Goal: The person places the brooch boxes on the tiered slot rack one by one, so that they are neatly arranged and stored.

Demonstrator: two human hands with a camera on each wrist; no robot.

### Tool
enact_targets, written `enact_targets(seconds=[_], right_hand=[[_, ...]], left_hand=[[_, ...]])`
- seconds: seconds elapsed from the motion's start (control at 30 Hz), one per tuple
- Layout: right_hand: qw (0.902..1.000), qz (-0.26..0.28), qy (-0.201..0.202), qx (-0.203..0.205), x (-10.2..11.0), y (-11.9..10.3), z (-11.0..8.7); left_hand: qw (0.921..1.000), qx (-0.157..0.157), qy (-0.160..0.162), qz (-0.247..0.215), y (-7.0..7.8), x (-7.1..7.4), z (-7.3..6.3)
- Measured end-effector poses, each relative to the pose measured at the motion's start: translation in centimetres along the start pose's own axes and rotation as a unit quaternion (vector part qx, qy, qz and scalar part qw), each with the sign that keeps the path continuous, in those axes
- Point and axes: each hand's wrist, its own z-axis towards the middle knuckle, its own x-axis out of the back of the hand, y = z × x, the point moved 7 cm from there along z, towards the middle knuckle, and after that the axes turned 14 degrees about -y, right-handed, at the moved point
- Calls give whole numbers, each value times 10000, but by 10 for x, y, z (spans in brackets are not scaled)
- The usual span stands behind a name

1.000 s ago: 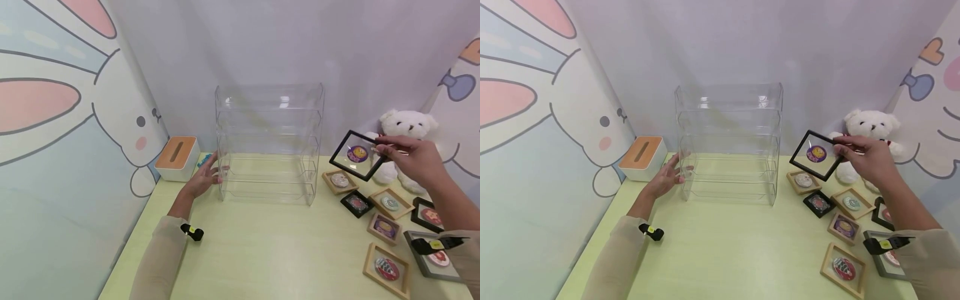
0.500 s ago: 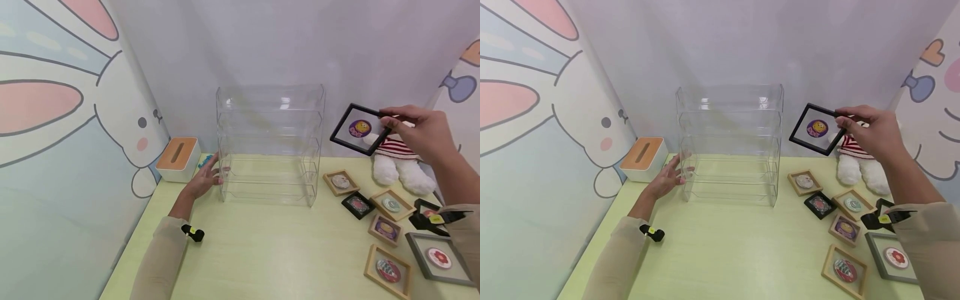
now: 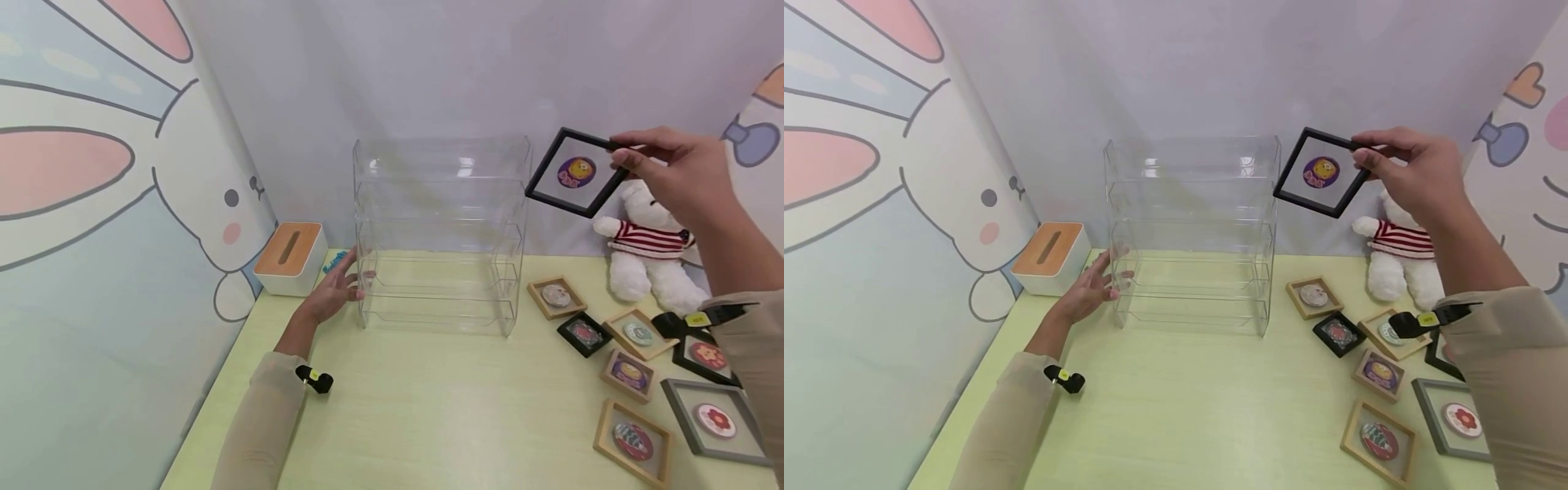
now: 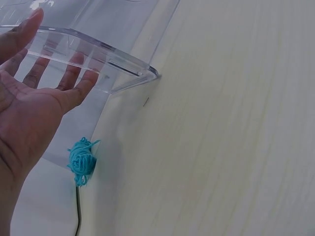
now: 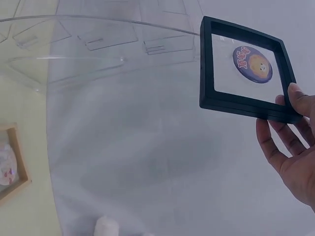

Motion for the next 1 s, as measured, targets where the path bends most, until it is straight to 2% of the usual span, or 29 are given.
enact_targets(seconds=[0.2, 0.4, 0.63, 1.0], right_hand=[[9961, 852, -136, 163, -12, -19, 16], [9913, 1226, -120, 472, -28, -38, 35], [9879, 1349, -221, 732, -47, -57, 53], [9911, 1003, -368, 790, -75, -88, 79]], left_hand=[[10000, 0, -17, 84, 1, -1, -2], [10000, 8, 1, 58, 2, -1, -3], [10000, -5, -42, -1, 2, -3, -3], [9999, 52, -33, -133, 2, -4, -3]])
